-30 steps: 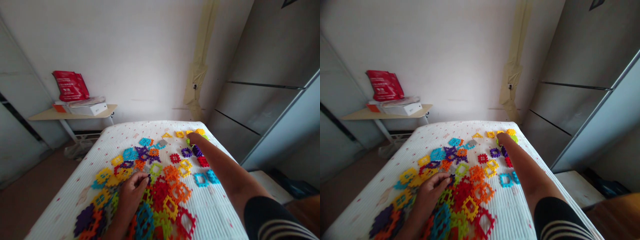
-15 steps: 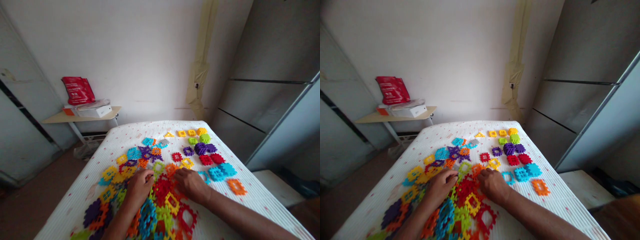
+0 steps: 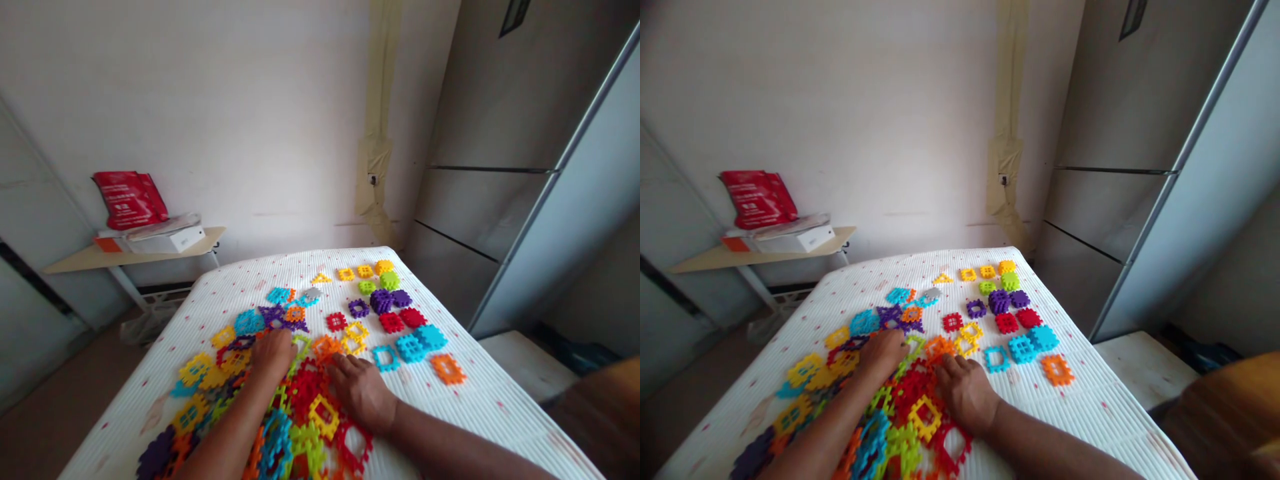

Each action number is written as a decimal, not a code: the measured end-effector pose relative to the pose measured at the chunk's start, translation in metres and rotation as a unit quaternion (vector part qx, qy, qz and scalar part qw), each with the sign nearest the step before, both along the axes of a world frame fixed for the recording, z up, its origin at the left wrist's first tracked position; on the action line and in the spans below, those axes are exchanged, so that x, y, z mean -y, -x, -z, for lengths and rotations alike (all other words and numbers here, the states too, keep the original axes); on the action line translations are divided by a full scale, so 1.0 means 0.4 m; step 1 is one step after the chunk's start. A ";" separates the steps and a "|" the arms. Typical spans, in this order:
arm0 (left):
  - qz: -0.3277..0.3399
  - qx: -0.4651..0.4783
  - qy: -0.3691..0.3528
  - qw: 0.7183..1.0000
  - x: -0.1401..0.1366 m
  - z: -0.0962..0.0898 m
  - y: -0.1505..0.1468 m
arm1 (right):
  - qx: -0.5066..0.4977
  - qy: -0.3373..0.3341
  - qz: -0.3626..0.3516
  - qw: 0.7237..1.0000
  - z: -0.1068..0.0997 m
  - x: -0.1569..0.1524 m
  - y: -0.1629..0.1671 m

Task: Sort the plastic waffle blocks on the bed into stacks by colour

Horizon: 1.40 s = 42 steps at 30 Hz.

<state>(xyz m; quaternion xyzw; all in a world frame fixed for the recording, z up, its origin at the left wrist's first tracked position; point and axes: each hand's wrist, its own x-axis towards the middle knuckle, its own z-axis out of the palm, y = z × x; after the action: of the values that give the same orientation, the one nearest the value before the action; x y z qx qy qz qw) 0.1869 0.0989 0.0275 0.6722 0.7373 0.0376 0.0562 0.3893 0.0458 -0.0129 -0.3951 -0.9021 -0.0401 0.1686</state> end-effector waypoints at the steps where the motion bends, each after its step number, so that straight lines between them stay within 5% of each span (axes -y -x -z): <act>1: -0.005 0.007 -0.003 1.000 -0.003 0.000 -0.002 | 0.000 0.002 0.001 1.000 0.000 0.000 0.000; 11: -0.050 0.163 -0.081 0.982 -0.005 -0.053 0.038 | 0.000 0.012 -0.004 1.000 -0.007 0.003 -0.001; 17: -0.048 0.282 -0.117 0.951 0.051 -0.072 0.086 | 0.002 0.021 -0.012 1.000 -0.005 0.005 -0.003; 19: -0.051 0.377 -0.113 0.918 0.085 -0.062 0.088 | -0.002 0.028 -0.014 1.000 -0.009 0.004 -0.006; 23: -0.101 0.616 -0.126 0.771 0.150 -0.016 0.088 | -0.014 0.063 -0.019 0.998 -0.029 -0.006 -0.013; 25: -0.139 0.646 -0.148 0.736 0.173 0.007 0.093 | -0.038 0.070 -0.015 0.997 -0.047 -0.016 -0.013; 33: -0.175 0.618 -0.201 0.739 0.211 -0.001 0.075 | -0.135 0.034 -0.039 0.989 -0.130 -0.033 0.064; 42: -0.157 0.643 -0.175 0.729 0.219 0.017 0.069 | -0.040 0.006 -0.083 0.996 -0.184 -0.033 0.190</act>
<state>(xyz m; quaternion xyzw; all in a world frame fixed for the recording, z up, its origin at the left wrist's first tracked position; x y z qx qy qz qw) 0.1591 0.0114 0.0209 0.3596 0.6001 0.5974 0.3920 0.3132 0.0591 0.0605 -0.3212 -0.9245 -0.0047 0.2051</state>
